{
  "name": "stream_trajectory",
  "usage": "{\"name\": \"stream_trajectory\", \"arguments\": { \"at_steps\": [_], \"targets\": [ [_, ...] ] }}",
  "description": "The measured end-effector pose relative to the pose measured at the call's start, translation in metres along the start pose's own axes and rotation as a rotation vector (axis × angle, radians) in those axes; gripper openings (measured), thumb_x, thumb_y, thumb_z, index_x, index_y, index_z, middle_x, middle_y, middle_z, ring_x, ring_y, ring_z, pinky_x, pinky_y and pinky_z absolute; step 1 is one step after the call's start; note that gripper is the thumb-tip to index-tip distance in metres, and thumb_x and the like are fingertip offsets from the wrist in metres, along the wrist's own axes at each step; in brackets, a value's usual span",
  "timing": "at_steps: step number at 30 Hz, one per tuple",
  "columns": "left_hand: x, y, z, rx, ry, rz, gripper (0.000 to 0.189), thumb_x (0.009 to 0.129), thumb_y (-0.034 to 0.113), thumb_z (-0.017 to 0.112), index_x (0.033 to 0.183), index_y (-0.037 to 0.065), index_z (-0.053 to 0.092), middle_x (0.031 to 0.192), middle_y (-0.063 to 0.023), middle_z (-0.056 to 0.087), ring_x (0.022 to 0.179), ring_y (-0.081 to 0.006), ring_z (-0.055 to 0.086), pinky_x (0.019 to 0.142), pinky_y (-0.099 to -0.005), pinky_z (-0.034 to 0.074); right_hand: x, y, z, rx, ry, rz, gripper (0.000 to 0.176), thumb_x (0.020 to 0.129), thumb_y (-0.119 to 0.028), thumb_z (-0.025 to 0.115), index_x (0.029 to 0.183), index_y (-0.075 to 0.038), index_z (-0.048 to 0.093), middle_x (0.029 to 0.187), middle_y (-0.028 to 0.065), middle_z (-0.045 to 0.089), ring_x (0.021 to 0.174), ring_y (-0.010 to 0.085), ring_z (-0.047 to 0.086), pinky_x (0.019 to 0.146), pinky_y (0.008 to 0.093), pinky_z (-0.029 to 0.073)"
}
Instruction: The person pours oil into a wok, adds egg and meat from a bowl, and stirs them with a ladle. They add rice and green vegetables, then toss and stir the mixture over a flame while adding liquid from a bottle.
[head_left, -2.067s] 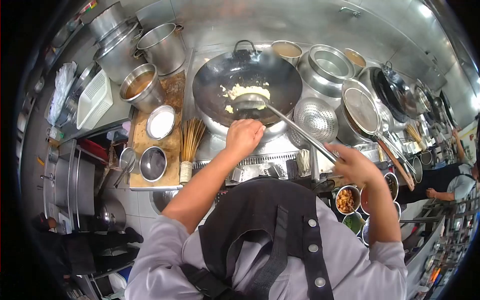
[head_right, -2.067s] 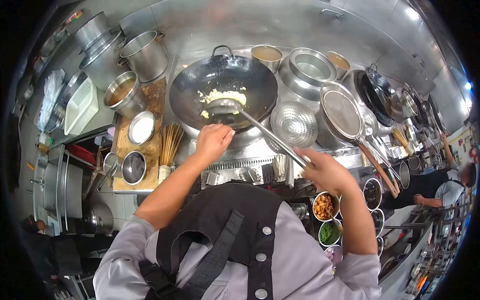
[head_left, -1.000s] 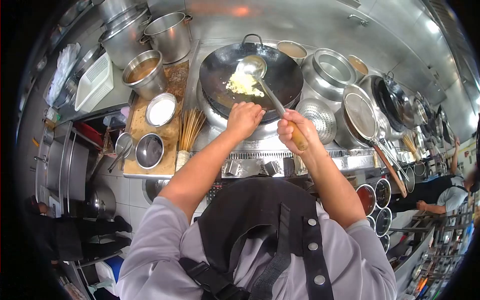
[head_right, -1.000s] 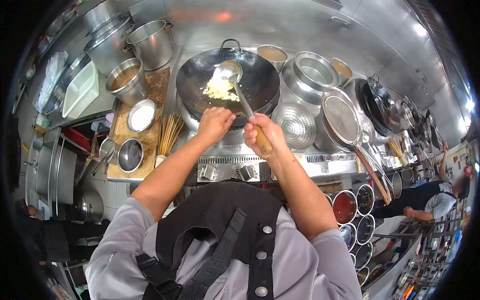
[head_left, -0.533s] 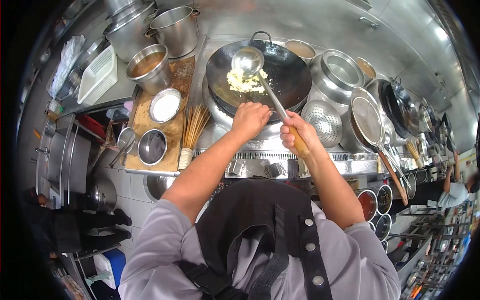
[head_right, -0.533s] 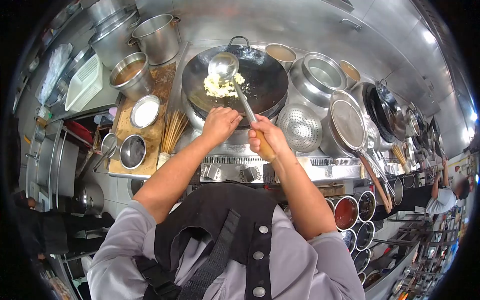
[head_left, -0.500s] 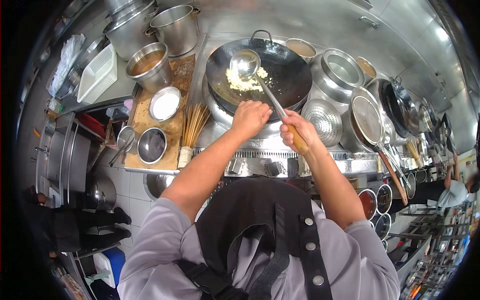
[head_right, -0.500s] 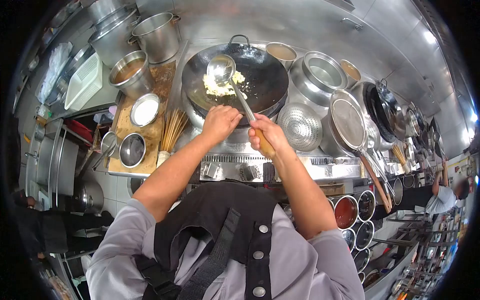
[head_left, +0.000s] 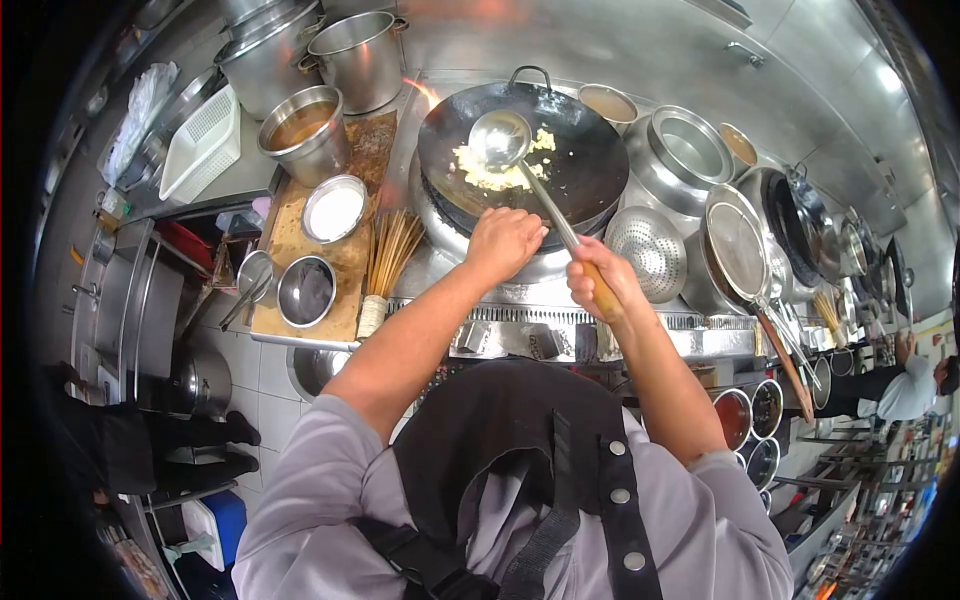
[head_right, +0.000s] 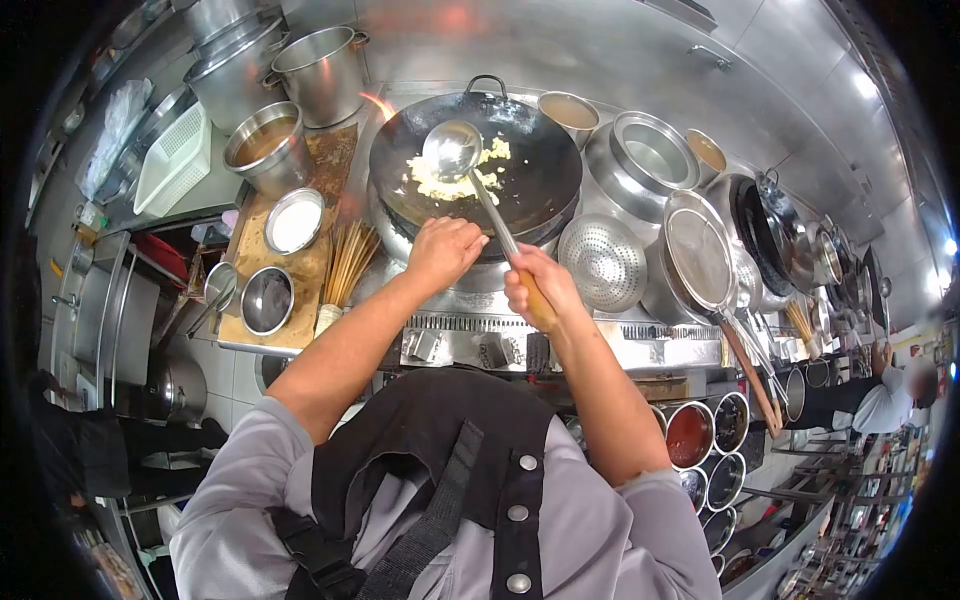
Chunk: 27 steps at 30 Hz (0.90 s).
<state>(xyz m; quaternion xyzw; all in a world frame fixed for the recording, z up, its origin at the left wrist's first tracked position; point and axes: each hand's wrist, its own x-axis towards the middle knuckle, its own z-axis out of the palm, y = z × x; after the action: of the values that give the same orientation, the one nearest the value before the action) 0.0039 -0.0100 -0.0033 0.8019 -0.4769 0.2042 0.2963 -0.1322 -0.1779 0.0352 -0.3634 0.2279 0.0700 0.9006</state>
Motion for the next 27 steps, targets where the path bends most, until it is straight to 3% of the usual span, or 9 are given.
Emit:
{"name": "stream_trajectory", "arguments": {
  "at_steps": [6, 11, 15, 17, 18, 21, 24, 26, 27],
  "targets": [
    [0.004, -0.002, 0.000, -0.043, 0.011, 0.019, 0.022, 0.093, 0.028, 0.065, 0.080, 0.011, 0.061, 0.076, -0.0083, 0.062, 0.077, -0.0318, 0.062, 0.071, -0.0472, 0.047, 0.037, -0.005, 0.009, -0.563, 0.245, -0.325, 0.048, 0.095, -0.011, 0.058, 0.139, -0.009, 0.037, 0.072, 0.0059, 0.056, 0.050, 0.0168, 0.054, 0.041, 0.0335, 0.044],
    [0.003, -0.005, 0.001, -0.092, -0.071, -0.053, 0.027, 0.093, 0.030, 0.063, 0.077, 0.007, 0.061, 0.074, -0.0118, 0.065, 0.074, -0.0348, 0.065, 0.069, -0.0501, 0.049, -0.025, -0.028, 0.003, -0.846, 0.057, -0.144, 0.053, 0.093, -0.009, 0.058, 0.144, -0.006, 0.041, 0.069, 0.0038, 0.056, 0.050, 0.0143, 0.053, 0.046, 0.0306, 0.044],
    [-0.007, 0.038, -0.059, -0.147, -0.162, -0.111, 0.028, 0.090, 0.029, 0.064, 0.072, 0.008, 0.062, 0.069, -0.0124, 0.065, 0.067, -0.0358, 0.065, 0.063, -0.0516, 0.049, -0.151, -0.057, 0.008, -1.358, 0.169, -0.012, 0.061, 0.090, -0.005, 0.061, 0.149, -0.010, 0.049, 0.066, -0.0006, 0.055, 0.052, 0.0090, 0.052, 0.048, 0.0267, 0.044],
    [-0.012, 0.047, -0.067, -0.163, -0.081, -0.045, 0.026, 0.089, 0.028, 0.065, 0.071, 0.008, 0.063, 0.069, -0.0127, 0.065, 0.068, -0.0353, 0.065, 0.064, -0.0499, 0.050, -0.183, -0.070, -0.016, -1.103, 0.104, 0.062, 0.060, 0.089, -0.003, 0.063, 0.147, -0.015, 0.053, 0.069, -0.0012, 0.057, 0.053, 0.0070, 0.051, 0.048, 0.0262, 0.044],
    [-0.014, 0.044, -0.057, -0.163, -0.099, -0.051, 0.026, 0.089, 0.028, 0.065, 0.071, 0.008, 0.063, 0.069, -0.0127, 0.065, 0.068, -0.0353, 0.065, 0.064, -0.0499, 0.050, -0.183, -0.069, -0.006, -1.063, 0.207, 0.080, 0.060, 0.090, -0.005, 0.063, 0.148, -0.014, 0.053, 0.070, 0.0004, 0.059, 0.053, 0.0079, 0.051, 0.048, 0.0270, 0.044],
    [-0.013, 0.022, -0.007, -0.119, 0.042, 0.003, 0.026, 0.091, 0.025, 0.064, 0.070, 0.008, 0.062, 0.070, -0.0136, 0.063, 0.071, -0.0341, 0.064, 0.067, -0.0466, 0.050, -0.135, -0.055, -0.006, -1.487, 0.246, -0.150, 0.063, 0.089, -0.011, 0.063, 0.150, -0.011, 0.046, 0.071, 0.0049, 0.060, 0.056, 0.0125, 0.054, 0.054, 0.0311, 0.047],
    [-0.051, 0.043, -0.021, -0.033, -0.050, 0.025, 0.025, 0.089, 0.024, 0.067, 0.069, 0.009, 0.062, 0.068, -0.0123, 0.063, 0.067, -0.0335, 0.063, 0.062, -0.0455, 0.049, -0.060, -0.014, -0.035, -1.701, 0.381, -0.455, 0.062, 0.089, -0.010, 0.060, 0.150, -0.014, 0.046, 0.087, 0.0202, 0.072, 0.082, 0.0354, 0.070, 0.080, 0.0477, 0.052],
    [-0.084, 0.062, -0.044, -0.085, -0.092, 0.070, 0.024, 0.087, 0.023, 0.070, 0.069, 0.009, 0.061, 0.067, -0.0107, 0.062, 0.062, -0.0329, 0.061, 0.058, -0.0450, 0.049, -0.085, -0.009, -0.029, -1.564, 0.288, -0.573, 0.064, 0.088, -0.008, 0.061, 0.150, -0.012, 0.046, 0.080, 0.0142, 0.071, 0.070, 0.0269, 0.068, 0.069, 0.0421, 0.053],
    [-0.076, 0.064, -0.051, -0.084, -0.093, 0.078, 0.024, 0.087, 0.023, 0.070, 0.069, 0.009, 0.061, 0.067, -0.0107, 0.062, 0.062, -0.0329, 0.061, 0.058, -0.0450, 0.049, -0.115, -0.018, -0.018, -1.437, 0.286, -0.400, 0.065, 0.088, -0.008, 0.063, 0.150, -0.011, 0.046, 0.076, 0.0097, 0.068, 0.064, 0.0214, 0.064, 0.063, 0.0380, 0.051]
  ]
}}
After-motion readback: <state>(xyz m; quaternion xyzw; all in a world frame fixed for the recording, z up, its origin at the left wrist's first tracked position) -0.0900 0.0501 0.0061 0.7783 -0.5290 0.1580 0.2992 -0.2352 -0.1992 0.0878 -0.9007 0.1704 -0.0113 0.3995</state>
